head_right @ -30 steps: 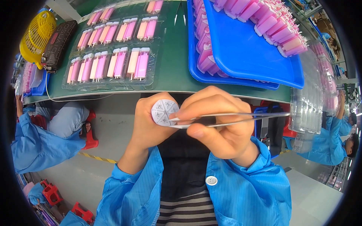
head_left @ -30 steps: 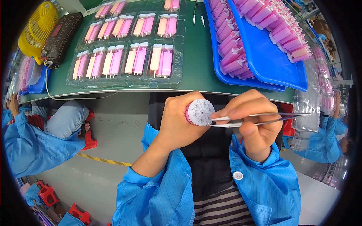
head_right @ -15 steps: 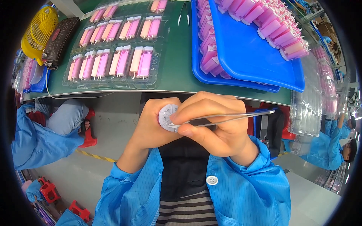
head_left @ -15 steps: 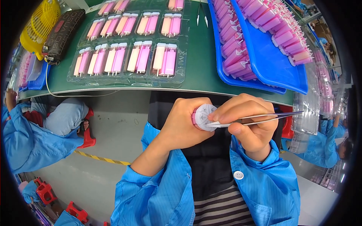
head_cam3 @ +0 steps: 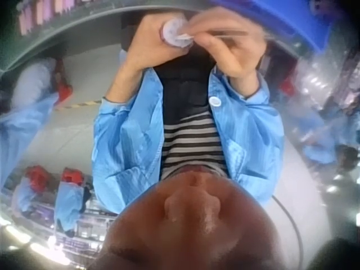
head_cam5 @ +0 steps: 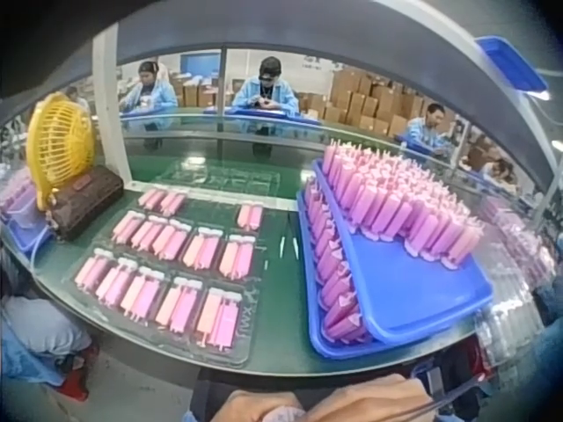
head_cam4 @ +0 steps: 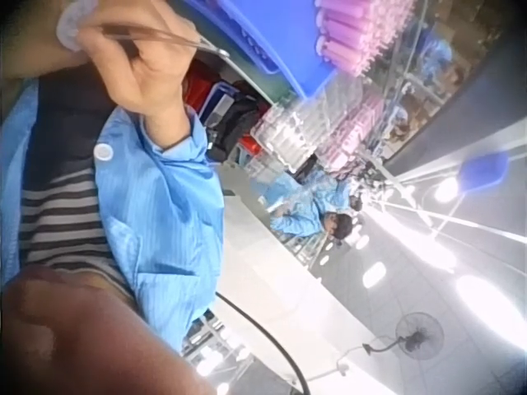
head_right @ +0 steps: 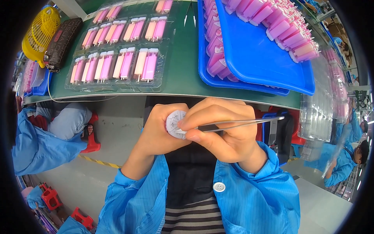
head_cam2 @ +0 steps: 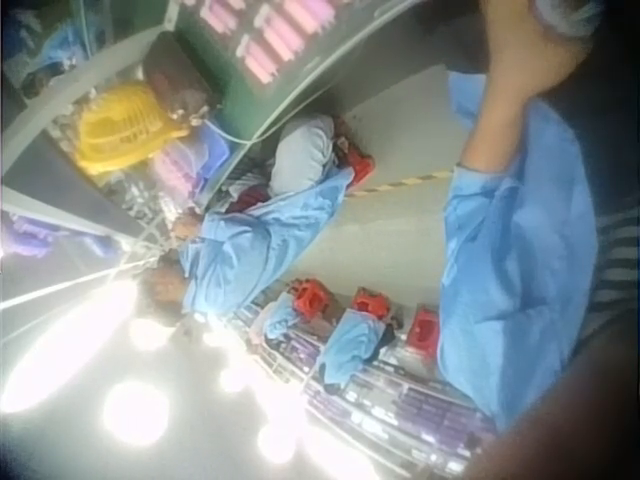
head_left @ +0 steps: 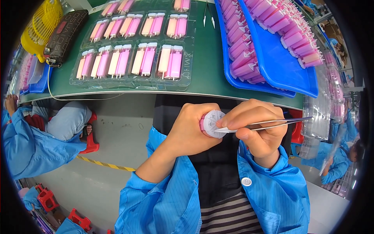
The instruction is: The person assembles small white plastic components into a circular partition holder using tweezers.
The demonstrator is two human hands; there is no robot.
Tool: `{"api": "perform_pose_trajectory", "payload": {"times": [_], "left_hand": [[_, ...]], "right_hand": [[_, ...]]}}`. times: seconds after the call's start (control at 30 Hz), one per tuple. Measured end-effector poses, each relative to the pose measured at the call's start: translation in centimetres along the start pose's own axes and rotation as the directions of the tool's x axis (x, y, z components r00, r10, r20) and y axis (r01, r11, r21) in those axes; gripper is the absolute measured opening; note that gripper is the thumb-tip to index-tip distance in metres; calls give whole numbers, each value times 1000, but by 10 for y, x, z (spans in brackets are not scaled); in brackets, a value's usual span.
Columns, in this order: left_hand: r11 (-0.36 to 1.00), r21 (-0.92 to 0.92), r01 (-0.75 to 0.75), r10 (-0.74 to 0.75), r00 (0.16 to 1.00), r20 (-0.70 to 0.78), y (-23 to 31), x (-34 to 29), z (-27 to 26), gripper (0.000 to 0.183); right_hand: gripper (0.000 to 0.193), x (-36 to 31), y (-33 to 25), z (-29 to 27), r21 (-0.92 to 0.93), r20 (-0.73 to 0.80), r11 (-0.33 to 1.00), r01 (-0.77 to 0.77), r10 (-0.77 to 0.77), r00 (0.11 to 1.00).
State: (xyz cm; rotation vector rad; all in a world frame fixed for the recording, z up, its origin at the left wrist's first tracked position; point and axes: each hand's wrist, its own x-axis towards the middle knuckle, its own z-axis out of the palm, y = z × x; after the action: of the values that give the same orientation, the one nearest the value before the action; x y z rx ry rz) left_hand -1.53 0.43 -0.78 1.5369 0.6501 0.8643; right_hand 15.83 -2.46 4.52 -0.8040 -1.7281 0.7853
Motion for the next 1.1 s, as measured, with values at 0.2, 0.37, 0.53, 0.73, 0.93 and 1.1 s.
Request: {"api": "perform_pose_trajectory", "payload": {"times": [0.2,0.37,0.53,0.73,0.93,1.1], "left_hand": [[999,-22,46,-45,999,10,1,0,1,26],[1000,13,-5,5,1000,-2,-2,0,2,26],[997,61,49,-50,999,10,3,2,0,24],[997,57,55,-56,998,24,-2,1,0,23],[998,-7,67,-66,996,58,4,-1,-1,23],[998,-42,49,-46,996,82,3,-2,0,23]], "right_hand": [[12,-1,0,-1,20,12,1000,17,-17,1000],[13,-1,-2,2,-48,-24,998,-37,36,999],[14,8,-7,0,-146,76,989,38,-27,997],[14,6,-4,-4,-112,107,994,2,10,994],[16,-1,0,-3,94,-19,992,-85,87,996],[16,0,1,-4,78,27,997,-22,20,999]]}}
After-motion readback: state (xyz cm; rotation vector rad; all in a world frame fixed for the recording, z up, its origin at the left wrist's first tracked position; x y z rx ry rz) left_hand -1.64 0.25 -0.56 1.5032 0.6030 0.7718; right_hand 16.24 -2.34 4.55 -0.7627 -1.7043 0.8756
